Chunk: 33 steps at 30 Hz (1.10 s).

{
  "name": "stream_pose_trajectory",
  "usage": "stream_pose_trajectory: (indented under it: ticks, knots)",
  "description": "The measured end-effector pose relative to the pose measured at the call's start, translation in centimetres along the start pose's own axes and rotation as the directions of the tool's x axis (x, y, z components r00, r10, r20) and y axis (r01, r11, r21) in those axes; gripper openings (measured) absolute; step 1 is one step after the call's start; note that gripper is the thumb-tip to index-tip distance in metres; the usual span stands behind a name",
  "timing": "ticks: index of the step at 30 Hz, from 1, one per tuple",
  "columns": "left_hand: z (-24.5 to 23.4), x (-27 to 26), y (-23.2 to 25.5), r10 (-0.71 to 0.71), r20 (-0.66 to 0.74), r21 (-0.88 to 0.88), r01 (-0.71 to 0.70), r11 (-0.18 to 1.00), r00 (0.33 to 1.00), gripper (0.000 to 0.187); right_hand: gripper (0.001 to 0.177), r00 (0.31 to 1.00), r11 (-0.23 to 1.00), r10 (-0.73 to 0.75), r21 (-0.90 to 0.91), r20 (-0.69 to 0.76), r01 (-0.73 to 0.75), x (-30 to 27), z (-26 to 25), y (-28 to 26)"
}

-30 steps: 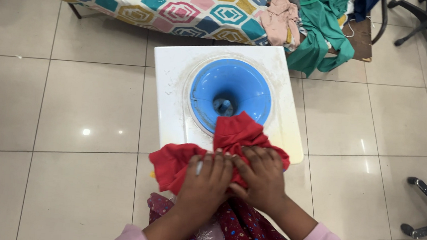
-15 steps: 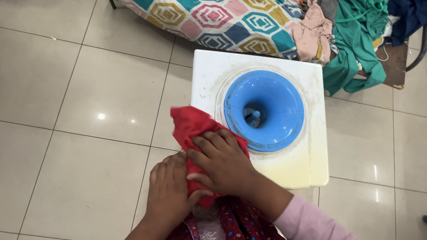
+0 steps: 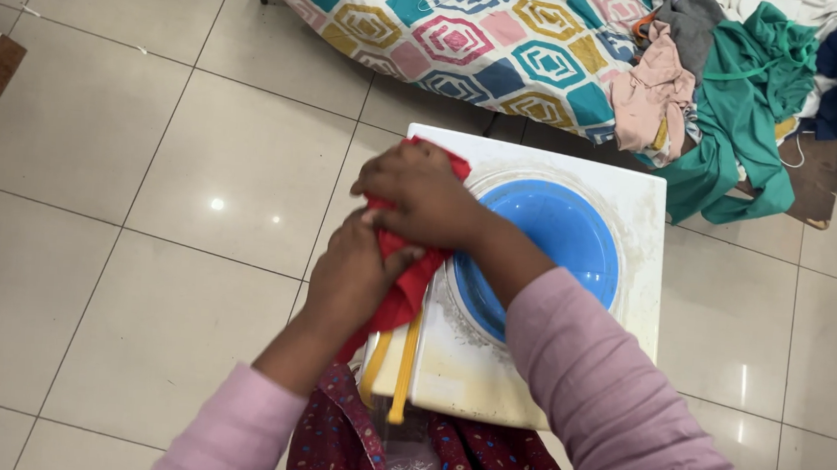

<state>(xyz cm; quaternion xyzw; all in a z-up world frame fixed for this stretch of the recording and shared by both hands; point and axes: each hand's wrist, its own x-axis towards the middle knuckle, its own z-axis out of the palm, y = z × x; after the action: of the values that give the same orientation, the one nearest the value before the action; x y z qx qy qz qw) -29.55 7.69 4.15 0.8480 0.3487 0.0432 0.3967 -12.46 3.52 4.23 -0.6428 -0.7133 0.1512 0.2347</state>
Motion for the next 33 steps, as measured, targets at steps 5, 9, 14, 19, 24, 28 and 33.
stream_pose_trajectory:
  ticks: [5,9,14,19,24,28,33]
  knots:
    - [0.5,5.3,0.9,0.002,-0.057,0.038,0.0,0.999,0.998,0.075,0.033,0.993,0.999,0.031,-0.041,-0.115,-0.036,1.0,-1.8,4.1]
    - [1.1,8.7,1.4,0.134,-0.154,0.131,-0.114,0.985,0.979,0.096,0.039,0.975,0.992,0.088,-0.075,-0.202,-0.105,0.2,-3.0,6.2]
    - [2.0,12.0,4.4,0.249,-0.133,0.359,-0.187,0.915,0.959,0.093,0.041,0.938,0.968,0.222,-0.057,-0.268,-0.245,-2.2,-4.7,8.8]
    - [3.3,15.4,7.8,0.225,0.0,0.492,-0.196,0.848,0.974,0.093,0.035,0.887,0.936,0.332,0.001,-0.321,-0.351,-5.2,-5.6,11.3]
    - [6.9,17.6,11.9,0.181,0.165,0.495,-0.24,0.835,0.97,0.094,0.033,0.831,0.911,0.379,0.009,-0.407,-0.411,-10.0,-7.3,13.5]
    - [11.2,17.9,15.3,0.24,0.232,0.466,-0.324,0.823,0.943,0.092,0.033,0.781,0.861,0.437,-0.046,-0.446,-0.507,-14.8,-8.9,14.0]
    - [15.6,16.4,18.6,0.344,0.281,0.497,-0.442,0.747,0.896,0.094,0.034,0.689,0.816,0.446,-0.056,-0.572,-0.575,-20.3,-9.3,13.8]
